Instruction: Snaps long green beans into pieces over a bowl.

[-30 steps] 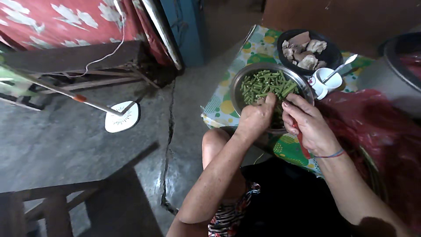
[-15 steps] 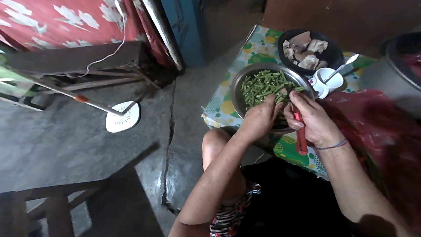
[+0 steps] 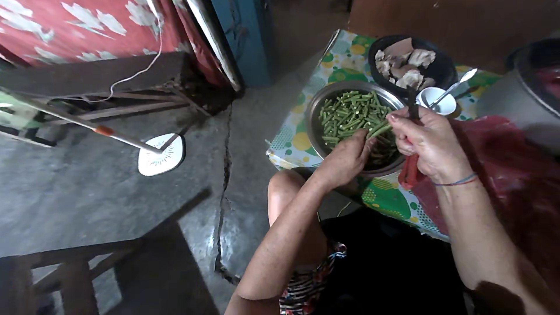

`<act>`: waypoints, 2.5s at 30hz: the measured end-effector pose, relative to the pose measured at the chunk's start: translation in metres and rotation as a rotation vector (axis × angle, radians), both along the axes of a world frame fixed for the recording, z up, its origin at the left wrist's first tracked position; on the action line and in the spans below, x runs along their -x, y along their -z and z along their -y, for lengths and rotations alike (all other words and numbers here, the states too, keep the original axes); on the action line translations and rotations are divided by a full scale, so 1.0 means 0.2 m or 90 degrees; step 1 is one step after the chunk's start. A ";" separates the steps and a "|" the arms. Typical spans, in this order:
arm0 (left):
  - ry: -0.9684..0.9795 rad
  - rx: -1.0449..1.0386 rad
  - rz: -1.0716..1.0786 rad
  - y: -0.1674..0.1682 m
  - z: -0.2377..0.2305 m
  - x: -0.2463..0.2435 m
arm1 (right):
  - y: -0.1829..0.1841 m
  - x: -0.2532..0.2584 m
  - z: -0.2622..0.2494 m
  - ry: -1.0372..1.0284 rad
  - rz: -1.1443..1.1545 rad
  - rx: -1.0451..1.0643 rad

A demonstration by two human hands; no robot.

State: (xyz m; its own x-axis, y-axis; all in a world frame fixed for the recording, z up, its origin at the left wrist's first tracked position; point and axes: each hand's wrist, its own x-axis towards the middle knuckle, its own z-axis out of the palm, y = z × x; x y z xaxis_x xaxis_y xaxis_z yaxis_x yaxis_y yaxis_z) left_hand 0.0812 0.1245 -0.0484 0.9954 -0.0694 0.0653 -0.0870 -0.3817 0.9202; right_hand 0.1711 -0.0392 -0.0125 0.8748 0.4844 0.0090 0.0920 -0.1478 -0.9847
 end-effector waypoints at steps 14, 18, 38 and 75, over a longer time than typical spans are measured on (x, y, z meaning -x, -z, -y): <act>-0.197 -0.200 -0.026 -0.03 0.04 0.00 | 0.04 0.22 0.03 -0.071 -0.053 -0.006; -0.219 -0.320 0.029 0.01 0.07 0.00 | 0.05 0.23 0.00 -0.069 -0.090 -0.011; -0.256 -0.435 0.306 0.13 0.10 -0.02 | 0.04 0.18 -0.09 0.013 -0.279 -0.087; -0.155 0.059 -0.019 0.01 0.01 0.00 | 0.11 0.23 -0.06 -0.032 0.039 0.067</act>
State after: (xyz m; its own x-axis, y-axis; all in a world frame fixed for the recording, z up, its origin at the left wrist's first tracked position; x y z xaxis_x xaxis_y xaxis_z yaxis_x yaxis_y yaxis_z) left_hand 0.0813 0.1232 -0.0508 0.9837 0.1770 0.0303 0.0250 -0.3023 0.9529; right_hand 0.1241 -0.0271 -0.0350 0.8491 0.5282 0.0084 0.1607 -0.2432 -0.9566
